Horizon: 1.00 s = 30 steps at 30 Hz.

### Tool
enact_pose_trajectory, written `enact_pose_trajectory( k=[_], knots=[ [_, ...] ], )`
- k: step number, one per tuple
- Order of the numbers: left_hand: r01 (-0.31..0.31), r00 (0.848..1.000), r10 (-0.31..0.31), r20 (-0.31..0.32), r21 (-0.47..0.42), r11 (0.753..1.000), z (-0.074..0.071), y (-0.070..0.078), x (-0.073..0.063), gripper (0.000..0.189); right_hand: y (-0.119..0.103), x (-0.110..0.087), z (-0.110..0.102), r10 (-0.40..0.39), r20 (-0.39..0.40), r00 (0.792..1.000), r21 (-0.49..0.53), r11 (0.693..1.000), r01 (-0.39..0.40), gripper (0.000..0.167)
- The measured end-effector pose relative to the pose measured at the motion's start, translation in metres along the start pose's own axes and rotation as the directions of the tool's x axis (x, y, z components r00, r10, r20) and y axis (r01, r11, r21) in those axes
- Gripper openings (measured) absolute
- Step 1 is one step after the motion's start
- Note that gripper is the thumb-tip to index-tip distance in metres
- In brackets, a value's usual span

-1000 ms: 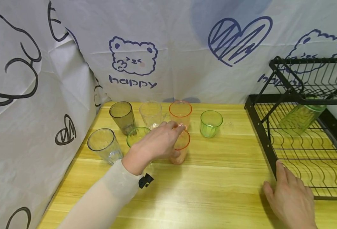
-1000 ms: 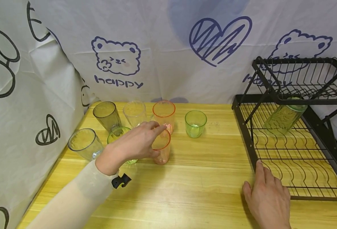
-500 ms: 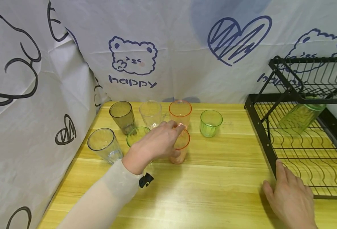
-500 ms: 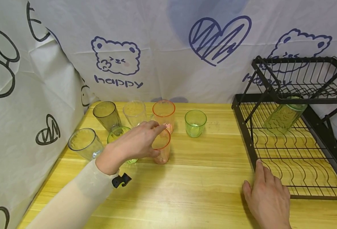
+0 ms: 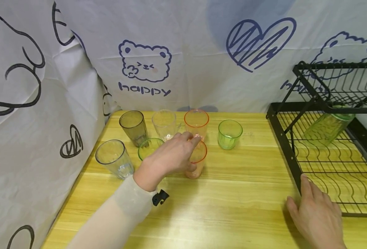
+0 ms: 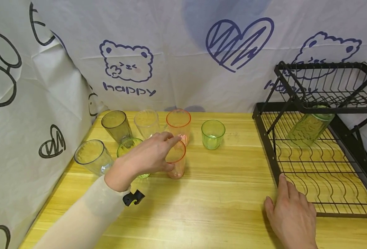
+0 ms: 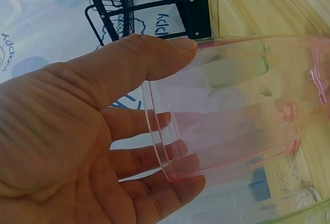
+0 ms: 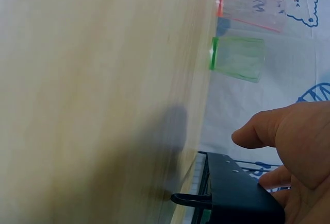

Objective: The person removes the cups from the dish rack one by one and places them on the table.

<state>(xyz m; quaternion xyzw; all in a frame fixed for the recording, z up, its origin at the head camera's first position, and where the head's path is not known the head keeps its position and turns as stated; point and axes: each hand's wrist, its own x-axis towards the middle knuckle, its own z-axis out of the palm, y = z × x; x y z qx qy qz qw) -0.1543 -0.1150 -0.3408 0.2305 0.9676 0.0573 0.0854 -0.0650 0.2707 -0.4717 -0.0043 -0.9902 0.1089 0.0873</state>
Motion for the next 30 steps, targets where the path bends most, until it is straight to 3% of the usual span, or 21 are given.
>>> enact_pose_trajectory(
  k=[30],
  knots=[
    [0.03, 0.999, -0.031, -0.009, -0.017, 0.999, 0.0017, 0.0038, 0.0002, 0.089, 0.0029, 0.0025, -0.0014, 0.023, 0.046, 0.999, 0.012, 1.0, -0.024, 0.086]
  ],
)
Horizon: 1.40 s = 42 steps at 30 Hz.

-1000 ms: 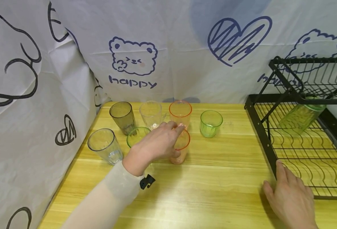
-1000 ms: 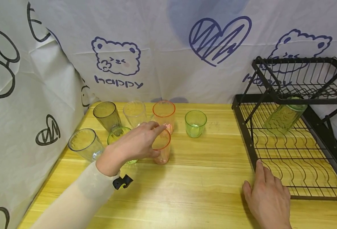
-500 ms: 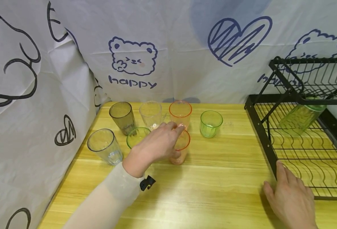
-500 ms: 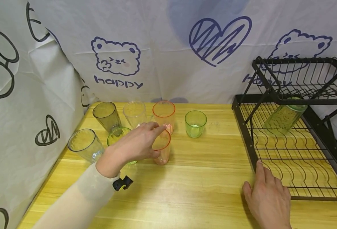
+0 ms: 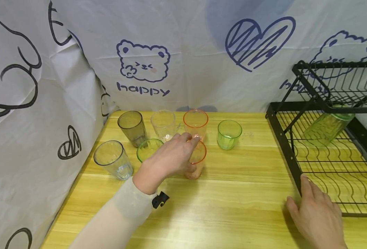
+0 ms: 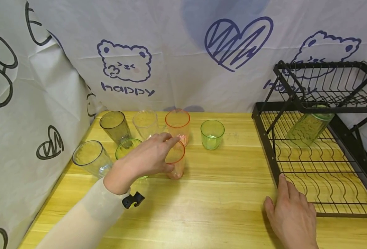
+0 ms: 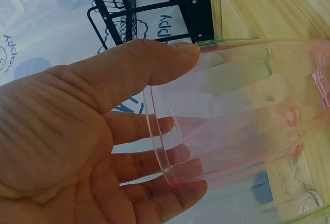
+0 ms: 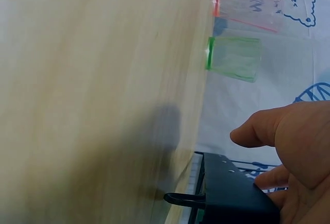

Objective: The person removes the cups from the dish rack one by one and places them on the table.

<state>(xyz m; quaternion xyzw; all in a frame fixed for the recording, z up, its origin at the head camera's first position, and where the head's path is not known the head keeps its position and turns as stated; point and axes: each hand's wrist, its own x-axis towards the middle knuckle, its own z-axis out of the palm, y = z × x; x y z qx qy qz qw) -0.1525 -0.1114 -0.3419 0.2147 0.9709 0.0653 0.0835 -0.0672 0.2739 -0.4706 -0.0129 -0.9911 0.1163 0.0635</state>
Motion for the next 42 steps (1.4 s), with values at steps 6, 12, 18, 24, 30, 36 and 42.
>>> enact_pose_trajectory(
  k=[6, 12, 18, 24, 30, 36, 42],
  knots=[
    [-0.002, 1.0, 0.002, -0.004, -0.012, 1.0, 0.0, 0.0, 0.0, 0.09, -0.001, 0.001, -0.003, -0.003, 0.013, 1.0, 0.009, 1.0, 0.003, 0.087],
    [0.001, 1.0, -0.001, -0.004, -0.025, 1.0, 0.001, -0.001, -0.001, 0.091, -0.002, 0.004, -0.009, -0.027, 0.008, 1.0, 0.027, 0.999, 0.027, 0.081],
    [0.002, 1.0, -0.002, -0.01, -0.03, 1.0, 0.002, -0.001, 0.0, 0.091, -0.002, 0.006, -0.014, -0.015, 0.016, 1.0, 0.039, 0.999, 0.014, 0.075],
    [0.002, 1.0, -0.002, -0.012, -0.024, 1.0, 0.001, 0.0, 0.0, 0.092, 0.0, 0.011, -0.016, 0.013, 0.047, 0.999, 0.038, 0.999, -0.015, 0.074],
    [0.0, 1.0, -0.001, -0.014, -0.028, 1.0, 0.001, 0.001, 0.0, 0.092, 0.003, 0.022, -0.026, 0.047, 0.095, 0.994, 0.019, 0.999, -0.049, 0.075],
    [-0.001, 1.0, 0.001, -0.012, -0.027, 1.0, 0.001, 0.003, 0.001, 0.091, 0.003, 0.029, -0.034, 0.036, 0.03, 0.999, -0.011, 0.999, -0.036, 0.068],
    [-0.012, 0.999, 0.011, -0.037, -0.025, 1.0, 0.002, 0.001, -0.001, 0.089, 0.004, 0.039, -0.043, -0.015, -0.036, 0.999, -0.022, 1.0, 0.014, 0.064]
  ],
)
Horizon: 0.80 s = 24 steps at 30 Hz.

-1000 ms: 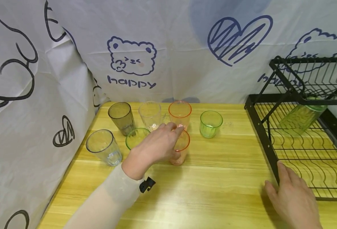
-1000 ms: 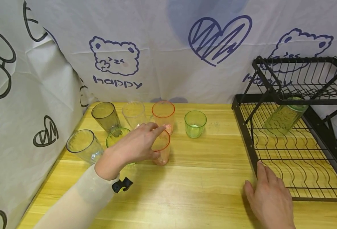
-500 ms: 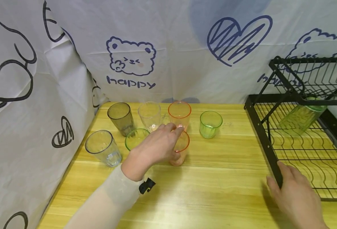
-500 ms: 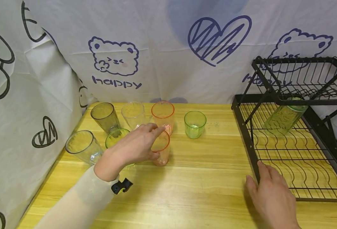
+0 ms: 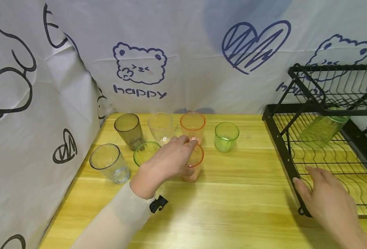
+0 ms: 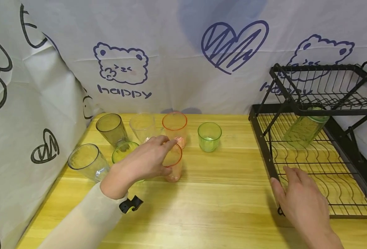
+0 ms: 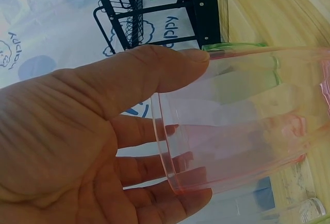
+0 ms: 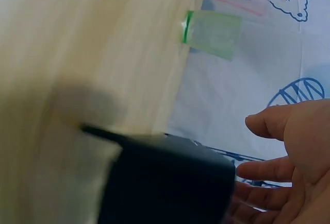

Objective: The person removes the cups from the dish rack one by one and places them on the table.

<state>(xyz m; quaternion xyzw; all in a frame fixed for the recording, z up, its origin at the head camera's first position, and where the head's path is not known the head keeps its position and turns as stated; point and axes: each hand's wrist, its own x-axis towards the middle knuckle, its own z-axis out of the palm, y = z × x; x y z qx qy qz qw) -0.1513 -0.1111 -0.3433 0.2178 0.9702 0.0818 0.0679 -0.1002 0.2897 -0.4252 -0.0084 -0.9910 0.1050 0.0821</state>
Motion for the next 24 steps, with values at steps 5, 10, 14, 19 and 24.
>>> enact_pose_trajectory(
  k=[5, 10, 14, 19, 24],
  knots=[
    [0.021, 1.0, -0.021, -0.002, 0.002, 1.0, 0.0, -0.004, -0.005, 0.088, 0.001, 0.018, -0.009, -0.018, -0.014, 1.0, -0.001, 1.0, 0.018, 0.064],
    [0.027, 1.0, -0.027, 0.006, -0.008, 1.0, 0.0, -0.004, -0.006, 0.088, 0.01, 0.042, -0.024, 0.009, -0.023, 1.0, -0.001, 1.0, -0.009, 0.066],
    [0.023, 1.0, -0.023, 0.006, -0.011, 1.0, 0.0, -0.002, -0.005, 0.088, 0.023, 0.064, -0.037, 0.066, -0.033, 0.997, -0.011, 0.998, -0.067, 0.07],
    [0.022, 1.0, -0.022, 0.011, -0.013, 1.0, -0.001, 0.0, -0.003, 0.089, 0.041, 0.092, -0.05, 0.127, -0.011, 0.992, 0.002, 0.992, -0.127, 0.076],
    [0.019, 1.0, -0.019, 0.016, -0.016, 1.0, -0.002, 0.003, -0.001, 0.09, 0.057, 0.116, -0.055, 0.168, -0.003, 0.986, 0.037, 0.985, -0.168, 0.085]
  ],
)
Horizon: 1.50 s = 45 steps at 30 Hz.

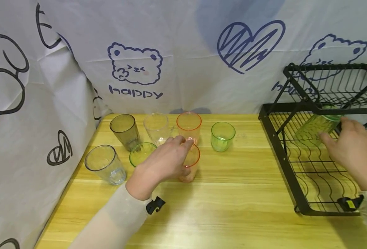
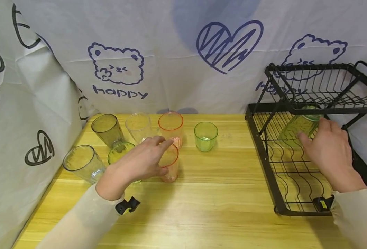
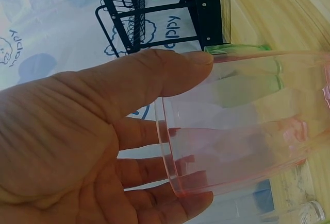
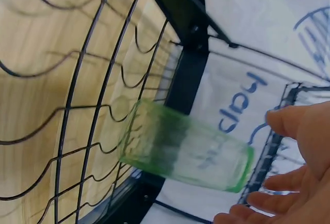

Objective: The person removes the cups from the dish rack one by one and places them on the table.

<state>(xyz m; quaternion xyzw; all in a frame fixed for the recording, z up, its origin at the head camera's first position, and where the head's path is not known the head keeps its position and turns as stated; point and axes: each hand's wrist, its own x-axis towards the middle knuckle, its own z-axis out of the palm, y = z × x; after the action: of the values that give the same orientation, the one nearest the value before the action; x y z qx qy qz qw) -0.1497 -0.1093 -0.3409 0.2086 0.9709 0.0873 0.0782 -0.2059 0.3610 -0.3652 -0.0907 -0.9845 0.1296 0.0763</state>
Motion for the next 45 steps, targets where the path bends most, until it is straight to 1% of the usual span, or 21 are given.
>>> enact_pose_trajectory(
  k=[4, 8, 12, 18, 20, 24, 29, 32, 37, 42, 45],
  knots=[
    [0.002, 1.0, -0.002, 0.004, 0.002, 1.0, -0.001, 0.001, 0.001, 0.089, 0.006, 0.018, 0.001, 0.024, 0.001, 1.0, 0.01, 1.0, -0.024, 0.092],
    [0.016, 1.0, -0.016, 0.016, 0.004, 1.0, -0.001, 0.002, 0.001, 0.089, 0.008, 0.035, 0.005, 0.055, 0.04, 0.998, -0.019, 0.998, -0.054, 0.102],
    [0.032, 0.999, -0.032, 0.028, 0.012, 0.999, -0.001, 0.003, 0.002, 0.09, 0.007, 0.051, 0.008, 0.09, 0.085, 0.992, -0.016, 0.996, -0.089, 0.107],
    [0.044, 0.999, -0.044, 0.027, 0.019, 0.999, -0.001, 0.004, 0.001, 0.09, 0.006, 0.065, 0.013, 0.151, 0.142, 0.978, 0.081, 0.983, -0.163, 0.112],
    [0.044, 0.999, -0.045, 0.029, 0.016, 0.999, -0.001, 0.004, 0.001, 0.091, 0.007, 0.067, 0.015, 0.171, 0.152, 0.973, 0.105, 0.977, -0.188, 0.113],
    [0.042, 0.999, -0.043, 0.029, 0.014, 0.999, -0.001, 0.006, 0.002, 0.09, 0.009, 0.07, 0.016, 0.169, 0.155, 0.973, 0.126, 0.974, -0.189, 0.112],
    [0.044, 0.999, -0.045, 0.031, 0.017, 0.999, -0.001, 0.007, 0.002, 0.09, 0.004, 0.07, 0.015, 0.184, 0.144, 0.972, 0.123, 0.972, -0.202, 0.105],
    [0.049, 0.998, -0.05, 0.035, 0.016, 0.999, -0.002, 0.008, 0.001, 0.09, 0.002, 0.071, 0.016, 0.198, 0.116, 0.973, 0.128, 0.969, -0.212, 0.099],
    [0.052, 0.998, -0.052, 0.036, 0.017, 0.999, -0.002, 0.008, 0.001, 0.091, 0.007, 0.073, 0.019, 0.204, 0.086, 0.975, 0.144, 0.966, -0.215, 0.098],
    [0.052, 0.998, -0.052, 0.034, 0.016, 0.999, -0.001, 0.007, 0.002, 0.091, 0.012, 0.068, 0.022, 0.221, 0.066, 0.973, 0.144, 0.963, -0.228, 0.099],
    [0.054, 0.998, -0.054, 0.033, 0.021, 0.998, 0.0, 0.007, 0.002, 0.091, 0.013, 0.062, 0.023, 0.209, 0.034, 0.977, 0.155, 0.965, -0.212, 0.097]
  ],
)
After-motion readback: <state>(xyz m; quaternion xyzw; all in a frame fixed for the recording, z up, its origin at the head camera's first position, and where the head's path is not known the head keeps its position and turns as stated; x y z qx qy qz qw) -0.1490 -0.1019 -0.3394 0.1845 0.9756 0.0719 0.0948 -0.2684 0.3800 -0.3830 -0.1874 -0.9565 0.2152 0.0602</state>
